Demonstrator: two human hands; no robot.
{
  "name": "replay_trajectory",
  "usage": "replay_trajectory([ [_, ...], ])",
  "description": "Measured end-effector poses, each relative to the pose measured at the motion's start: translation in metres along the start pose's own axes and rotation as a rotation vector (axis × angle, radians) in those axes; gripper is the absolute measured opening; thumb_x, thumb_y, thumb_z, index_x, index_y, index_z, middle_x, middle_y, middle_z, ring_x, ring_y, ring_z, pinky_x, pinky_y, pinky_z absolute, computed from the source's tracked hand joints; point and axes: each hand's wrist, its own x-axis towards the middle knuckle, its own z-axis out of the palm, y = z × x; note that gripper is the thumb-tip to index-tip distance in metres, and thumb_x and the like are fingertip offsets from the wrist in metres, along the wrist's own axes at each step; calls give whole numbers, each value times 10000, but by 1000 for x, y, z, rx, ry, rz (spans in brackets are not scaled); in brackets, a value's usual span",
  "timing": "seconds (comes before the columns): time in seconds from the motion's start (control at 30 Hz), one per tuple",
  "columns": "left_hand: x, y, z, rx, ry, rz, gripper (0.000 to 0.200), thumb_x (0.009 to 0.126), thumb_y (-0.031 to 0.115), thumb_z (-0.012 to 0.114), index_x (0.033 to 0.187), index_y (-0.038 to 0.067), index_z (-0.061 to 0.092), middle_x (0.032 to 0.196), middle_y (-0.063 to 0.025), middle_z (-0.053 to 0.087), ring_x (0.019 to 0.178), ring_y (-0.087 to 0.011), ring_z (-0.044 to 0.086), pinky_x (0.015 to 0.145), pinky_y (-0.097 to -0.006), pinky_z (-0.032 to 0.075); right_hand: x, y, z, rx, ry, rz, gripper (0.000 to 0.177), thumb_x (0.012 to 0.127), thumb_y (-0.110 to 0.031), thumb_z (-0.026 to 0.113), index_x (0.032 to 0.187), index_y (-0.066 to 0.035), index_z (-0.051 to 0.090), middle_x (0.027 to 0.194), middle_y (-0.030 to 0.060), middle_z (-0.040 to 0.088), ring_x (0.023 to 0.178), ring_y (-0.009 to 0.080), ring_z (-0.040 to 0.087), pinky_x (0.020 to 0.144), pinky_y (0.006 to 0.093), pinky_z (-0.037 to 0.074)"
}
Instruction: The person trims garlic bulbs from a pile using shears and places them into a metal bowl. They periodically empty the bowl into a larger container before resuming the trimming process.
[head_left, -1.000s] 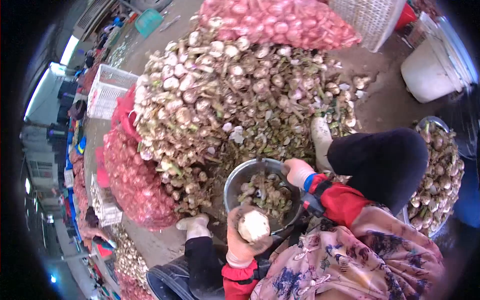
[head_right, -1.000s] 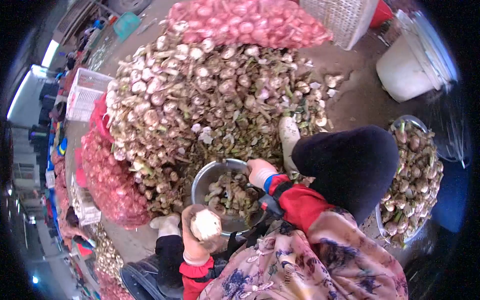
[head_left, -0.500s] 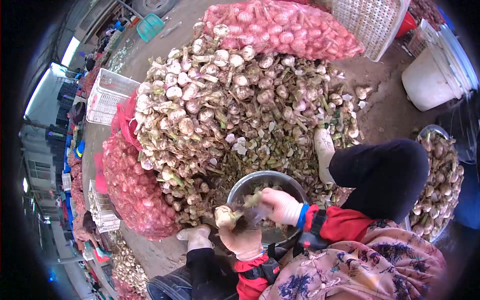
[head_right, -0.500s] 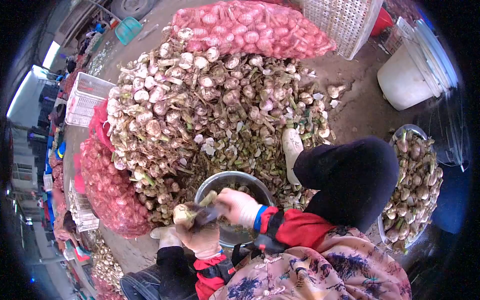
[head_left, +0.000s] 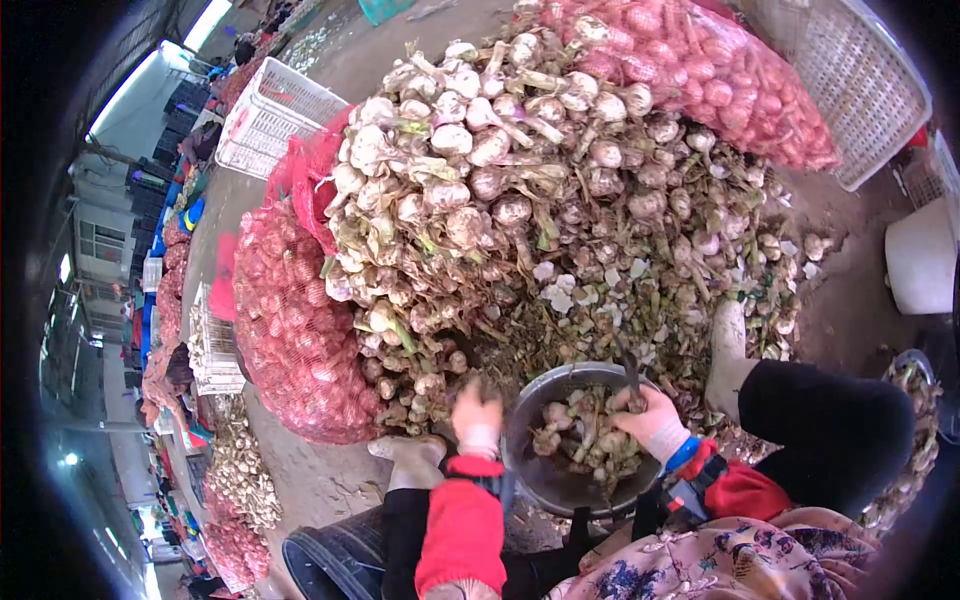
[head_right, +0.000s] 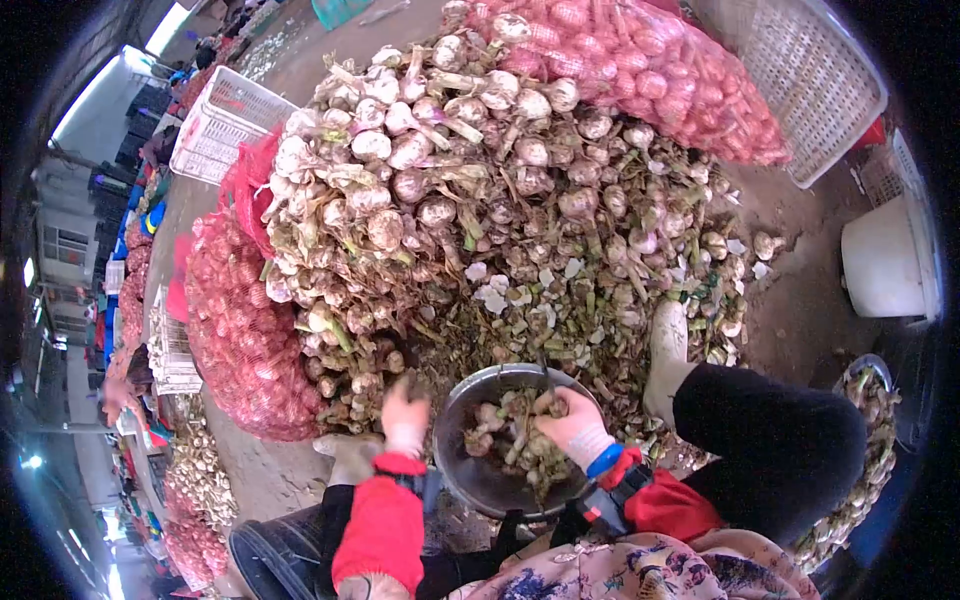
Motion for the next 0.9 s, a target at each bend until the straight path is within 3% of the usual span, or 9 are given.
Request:
replay_trajectory([
  [0.07, 52, -18, 6, 329, -126, -60, 503, 772, 239, 611, 1247, 100, 524, 1109, -217, 582, 963, -397, 594, 819, -448, 486, -2, -9, 8, 103, -35, 22, 213, 717, -65, 694, 912, -21, 621, 759, 10, 620, 700, 80, 577, 659, 246, 483],
  [0.13, 93, -38, 28, 679, -170, -13, 368, 810, 187, 567, 1173, 124, 563, 1073, -169, 603, 879, -322, 642, 731, -420, 523, 7, 15, 12, 13, -23, -13, 246, 718, -99, 709, 932, -15, 620, 803, 32, 638, 753, 109, 594, 714, 266, 494],
  [0.23, 116, -23, 43, 740, -303, -214, 346, 857, 188, 555, 1192, 108, 534, 1098, -158, 583, 941, -287, 646, 724, -424, 533, 11, 14, 15, -17, -76, 57, 226, 724, -115, 706, 918, -24, 632, 846, 56, 657, 809, 122, 605, 772, 269, 488],
  [0.47, 118, -25, 28, 774, -447, -12, 341, 779, 201, 649, 1096, 82, 607, 1111, -140, 618, 954, -279, 648, 790, -378, 531, 6, -9, 21, 11, -135, 146, 196, 737, -116, 706, 910, -42, 649, 845, 36, 658, 796, 107, 603, 749, 261, 490],
  [0.53, 103, -10, 0, 578, -454, 10, 487, 658, 218, 756, 1090, 53, 605, 1098, -152, 628, 960, -263, 646, 845, -344, 504, 2, -14, 21, -21, -134, 144, 205, 736, -129, 711, 915, -47, 652, 836, 30, 654, 780, 101, 595, 734, 259, 490],
  [0.6, 81, -5, -21, -438, -278, 96, 538, 621, 208, 785, 1085, 17, 591, 1006, -135, 647, 923, -211, 644, 831, -321, 496, -1, -10, 21, -41, -144, 106, 261, 738, -194, 719, 937, -42, 648, 846, 43, 650, 782, 121, 590, 750, 262, 484],
  [0.67, 38, 35, -58, -517, -80, 160, 519, 622, 182, 787, 1066, -5, 593, 938, -110, 645, 878, -174, 631, 815, -305, 492, -3, -5, 21, -80, -155, 29, 313, 727, -231, 728, 954, -33, 645, 858, 57, 649, 798, 145, 594, 772, 263, 478],
  [0.73, -9, 68, -79, -1099, -296, 80, 485, 755, 96, 709, 1172, 14, 476, 905, -88, 628, 808, -221, 632, 749, -337, 525, -8, -3, 22, -44, -157, 54, 338, 716, -240, 731, 973, -37, 644, 869, 69, 650, 814, 158, 600, 787, 262, 473],
  [0.9, -93, 96, -73, -1296, -330, -30, 422, 805, 69, 684, 1154, 76, 447, 961, -94, 594, 812, -198, 623, 715, -329, 531, -38, -32, 12, -400, -111, -345, 272, 735, -161, 657, 986, -61, 621, 912, 125, 595, 828, 285, 610, 742, 353, 485],
])
